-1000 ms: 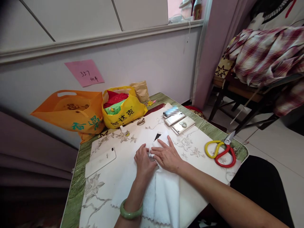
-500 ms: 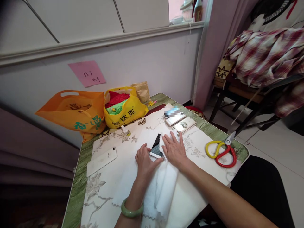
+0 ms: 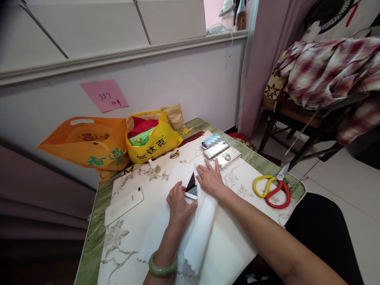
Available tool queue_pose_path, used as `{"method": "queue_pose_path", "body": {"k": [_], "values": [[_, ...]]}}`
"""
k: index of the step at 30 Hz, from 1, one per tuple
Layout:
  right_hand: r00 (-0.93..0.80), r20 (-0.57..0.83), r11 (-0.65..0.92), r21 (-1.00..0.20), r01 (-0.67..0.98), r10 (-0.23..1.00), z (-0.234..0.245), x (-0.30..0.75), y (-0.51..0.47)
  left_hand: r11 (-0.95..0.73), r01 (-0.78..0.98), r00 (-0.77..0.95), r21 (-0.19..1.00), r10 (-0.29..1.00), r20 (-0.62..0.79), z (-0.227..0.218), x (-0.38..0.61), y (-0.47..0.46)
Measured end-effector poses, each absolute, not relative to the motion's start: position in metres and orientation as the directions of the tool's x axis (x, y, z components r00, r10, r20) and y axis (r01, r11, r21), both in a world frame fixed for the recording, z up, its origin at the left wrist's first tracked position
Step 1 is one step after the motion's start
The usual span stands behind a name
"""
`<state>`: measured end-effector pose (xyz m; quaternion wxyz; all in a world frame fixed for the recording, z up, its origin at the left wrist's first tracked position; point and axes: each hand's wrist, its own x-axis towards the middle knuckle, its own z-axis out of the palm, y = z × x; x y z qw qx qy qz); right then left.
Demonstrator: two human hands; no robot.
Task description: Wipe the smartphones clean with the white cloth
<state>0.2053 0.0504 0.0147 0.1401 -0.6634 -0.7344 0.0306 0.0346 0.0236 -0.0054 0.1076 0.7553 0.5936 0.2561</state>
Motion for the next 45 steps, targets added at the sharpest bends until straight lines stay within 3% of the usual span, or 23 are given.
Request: {"method": "queue_pose_path", "body": {"k": [9, 17, 26, 35, 45], "values": [[-0.008, 0.222, 0.040, -0.141, 0.989, 0.975, 0.008, 0.220, 0.009, -0.296, 0.827, 0.182, 0.478, 0.945, 0.271, -0.007, 0.033, 0.025], [-0.024, 0.148, 0.051, -0.184, 0.982, 0.989, 0.010, 0.211, 0.053, -0.275, 0.834, 0.179, 0.479, 0.955, 0.237, -0.005, 0.034, 0.024], [-0.011, 0.195, 0.032, -0.105, 0.994, 0.981, 0.003, 0.236, 0.013, -0.280, 0.825, 0.184, 0.490, 0.955, 0.234, -0.003, 0.033, 0.024], [-0.014, 0.123, 0.029, -0.123, 0.992, 0.992, 0.018, 0.215, 0.058, -0.283, 0.838, 0.183, 0.466, 0.951, 0.249, -0.004, 0.034, 0.024], [-0.015, 0.204, 0.032, -0.084, 0.996, 0.979, 0.003, 0.241, 0.017, -0.297, 0.835, 0.194, 0.463, 0.946, 0.259, -0.003, 0.034, 0.024]]}}
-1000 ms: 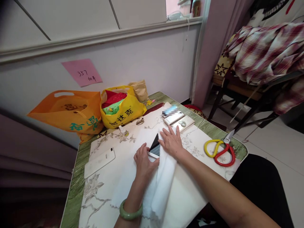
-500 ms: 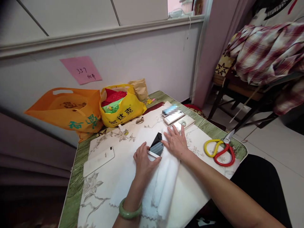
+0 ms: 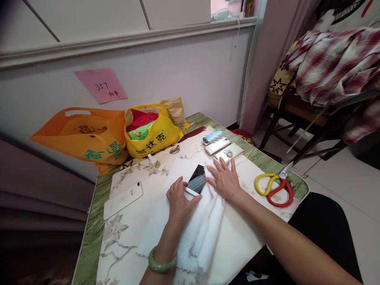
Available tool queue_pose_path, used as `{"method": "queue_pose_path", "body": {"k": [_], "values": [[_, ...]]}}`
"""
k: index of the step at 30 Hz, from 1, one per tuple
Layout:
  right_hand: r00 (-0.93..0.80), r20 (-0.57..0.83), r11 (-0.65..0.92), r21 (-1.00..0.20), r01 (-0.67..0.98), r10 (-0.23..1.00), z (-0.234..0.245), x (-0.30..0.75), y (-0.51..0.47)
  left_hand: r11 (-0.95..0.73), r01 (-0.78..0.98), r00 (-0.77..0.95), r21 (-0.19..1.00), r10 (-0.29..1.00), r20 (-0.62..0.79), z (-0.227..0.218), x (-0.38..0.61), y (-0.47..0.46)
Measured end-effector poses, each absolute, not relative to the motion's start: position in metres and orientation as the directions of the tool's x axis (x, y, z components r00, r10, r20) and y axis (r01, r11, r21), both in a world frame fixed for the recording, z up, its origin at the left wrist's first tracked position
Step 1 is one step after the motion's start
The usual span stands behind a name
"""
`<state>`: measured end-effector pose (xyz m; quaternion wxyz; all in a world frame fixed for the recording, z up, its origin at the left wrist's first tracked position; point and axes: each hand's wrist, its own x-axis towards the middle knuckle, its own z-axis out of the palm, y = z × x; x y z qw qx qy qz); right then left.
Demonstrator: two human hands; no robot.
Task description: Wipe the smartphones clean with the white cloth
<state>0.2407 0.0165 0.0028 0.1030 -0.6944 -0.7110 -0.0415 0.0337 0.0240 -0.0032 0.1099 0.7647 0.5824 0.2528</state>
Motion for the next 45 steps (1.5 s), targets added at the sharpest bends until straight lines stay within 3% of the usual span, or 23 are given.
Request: {"method": "queue_pose_path", "body": {"k": [9, 18, 29, 37, 45], "values": [[-0.034, 0.164, 0.060, -0.158, 0.986, 0.986, 0.018, 0.217, 0.055, -0.287, 0.840, 0.190, 0.461, 0.951, 0.245, -0.005, 0.034, 0.024], [-0.039, 0.227, 0.055, -0.064, 0.996, 0.973, -0.004, 0.247, 0.004, -0.294, 0.821, 0.191, 0.490, 0.949, 0.251, -0.004, 0.033, 0.024], [-0.007, 0.246, 0.029, -0.085, 0.996, 0.969, -0.005, 0.233, 0.016, -0.286, 0.814, 0.181, 0.505, 0.952, 0.246, -0.002, 0.034, 0.023], [-0.248, 0.268, 0.305, -0.194, 0.932, 0.931, 0.008, 0.205, -0.033, -0.308, 0.811, 0.201, 0.498, 0.945, 0.259, -0.005, 0.032, 0.024], [-0.360, 0.298, 0.434, -0.240, 0.868, 0.884, 0.004, 0.233, -0.024, -0.283, 0.820, 0.210, 0.497, 0.957, 0.199, 0.003, 0.032, 0.022]]}}
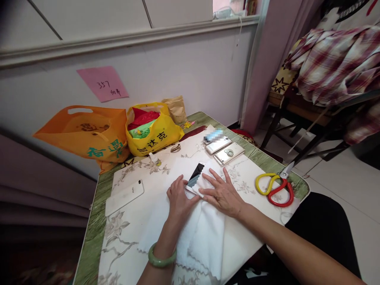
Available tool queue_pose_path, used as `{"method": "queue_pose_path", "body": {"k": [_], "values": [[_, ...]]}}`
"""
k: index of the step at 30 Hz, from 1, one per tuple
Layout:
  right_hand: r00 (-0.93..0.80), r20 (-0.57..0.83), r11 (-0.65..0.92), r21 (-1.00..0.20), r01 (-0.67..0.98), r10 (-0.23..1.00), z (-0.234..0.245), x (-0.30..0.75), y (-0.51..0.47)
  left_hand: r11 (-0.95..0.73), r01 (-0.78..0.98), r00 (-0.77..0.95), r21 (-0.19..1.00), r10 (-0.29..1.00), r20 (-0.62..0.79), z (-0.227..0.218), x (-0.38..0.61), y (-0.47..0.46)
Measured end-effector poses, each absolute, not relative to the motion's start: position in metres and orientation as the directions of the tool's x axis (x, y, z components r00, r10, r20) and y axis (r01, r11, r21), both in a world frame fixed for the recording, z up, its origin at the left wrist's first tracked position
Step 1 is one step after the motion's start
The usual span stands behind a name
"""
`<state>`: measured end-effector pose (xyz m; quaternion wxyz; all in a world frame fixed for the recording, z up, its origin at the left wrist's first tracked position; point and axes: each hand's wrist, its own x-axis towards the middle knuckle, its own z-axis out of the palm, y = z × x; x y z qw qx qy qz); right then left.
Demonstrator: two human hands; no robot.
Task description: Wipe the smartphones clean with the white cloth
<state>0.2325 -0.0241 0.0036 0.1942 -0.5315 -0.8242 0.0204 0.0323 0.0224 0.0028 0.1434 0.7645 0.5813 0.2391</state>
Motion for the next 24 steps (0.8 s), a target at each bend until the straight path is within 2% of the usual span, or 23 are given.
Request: {"method": "queue_pose_path", "body": {"k": [4, 11, 19, 24], "values": [[-0.443, 0.288, 0.507, -0.208, 0.837, 0.849, 0.004, 0.231, -0.018, -0.284, 0.824, 0.220, 0.490, 0.958, 0.186, 0.001, 0.032, 0.022], [-0.373, 0.225, 0.427, -0.289, 0.857, 0.900, 0.013, 0.193, -0.001, -0.305, 0.831, 0.217, 0.465, 0.948, 0.233, -0.010, 0.030, 0.024], [-0.401, 0.245, 0.453, -0.224, 0.863, 0.883, 0.009, 0.226, -0.025, -0.282, 0.830, 0.206, 0.481, 0.957, 0.206, -0.001, 0.033, 0.022], [-0.397, 0.220, 0.445, -0.252, 0.859, 0.891, 0.021, 0.206, -0.011, -0.301, 0.833, 0.213, 0.464, 0.949, 0.233, -0.007, 0.032, 0.023]]}}
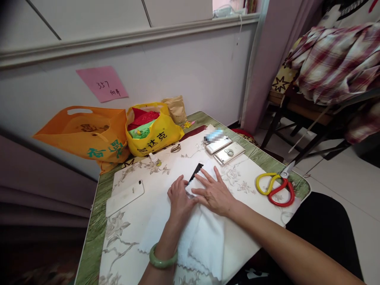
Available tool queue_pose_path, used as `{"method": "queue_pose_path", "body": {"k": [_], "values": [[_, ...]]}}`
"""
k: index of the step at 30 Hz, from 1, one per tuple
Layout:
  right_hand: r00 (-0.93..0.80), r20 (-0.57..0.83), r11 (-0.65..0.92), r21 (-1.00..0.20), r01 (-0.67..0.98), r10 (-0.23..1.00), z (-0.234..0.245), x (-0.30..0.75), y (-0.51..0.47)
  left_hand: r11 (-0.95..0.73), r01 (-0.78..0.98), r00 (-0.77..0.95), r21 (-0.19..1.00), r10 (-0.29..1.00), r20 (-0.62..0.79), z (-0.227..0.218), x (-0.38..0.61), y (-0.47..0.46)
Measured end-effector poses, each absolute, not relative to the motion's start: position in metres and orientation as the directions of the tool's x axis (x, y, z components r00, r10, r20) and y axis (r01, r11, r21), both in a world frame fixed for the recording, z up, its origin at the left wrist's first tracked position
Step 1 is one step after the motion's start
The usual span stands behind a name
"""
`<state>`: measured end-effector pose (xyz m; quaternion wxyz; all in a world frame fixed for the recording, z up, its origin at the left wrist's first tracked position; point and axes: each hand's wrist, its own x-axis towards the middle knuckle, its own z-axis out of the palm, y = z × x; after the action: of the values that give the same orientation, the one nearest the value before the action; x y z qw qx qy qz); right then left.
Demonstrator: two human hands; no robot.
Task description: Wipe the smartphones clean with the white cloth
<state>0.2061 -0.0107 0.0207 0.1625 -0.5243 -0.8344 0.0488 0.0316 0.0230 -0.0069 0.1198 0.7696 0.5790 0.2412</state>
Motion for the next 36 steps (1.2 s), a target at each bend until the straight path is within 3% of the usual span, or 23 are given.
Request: {"method": "queue_pose_path", "body": {"k": [7, 13, 20, 30, 36], "values": [[-0.380, 0.203, 0.427, -0.296, 0.855, 0.902, 0.019, 0.199, -0.005, -0.290, 0.838, 0.207, 0.462, 0.953, 0.222, -0.006, 0.032, 0.022], [-0.378, 0.250, 0.434, -0.232, 0.871, 0.892, 0.015, 0.228, -0.025, -0.287, 0.827, 0.201, 0.483, 0.954, 0.222, -0.001, 0.033, 0.022], [-0.389, 0.192, 0.431, -0.293, 0.853, 0.901, 0.025, 0.188, 0.003, -0.288, 0.837, 0.204, 0.466, 0.953, 0.222, -0.010, 0.031, 0.024], [-0.334, 0.260, 0.396, -0.236, 0.888, 0.906, 0.014, 0.227, -0.026, -0.281, 0.832, 0.196, 0.478, 0.956, 0.220, -0.003, 0.033, 0.024], [-0.353, 0.217, 0.405, -0.288, 0.868, 0.910, 0.020, 0.196, -0.004, -0.287, 0.839, 0.204, 0.463, 0.953, 0.222, -0.006, 0.031, 0.024]]}}
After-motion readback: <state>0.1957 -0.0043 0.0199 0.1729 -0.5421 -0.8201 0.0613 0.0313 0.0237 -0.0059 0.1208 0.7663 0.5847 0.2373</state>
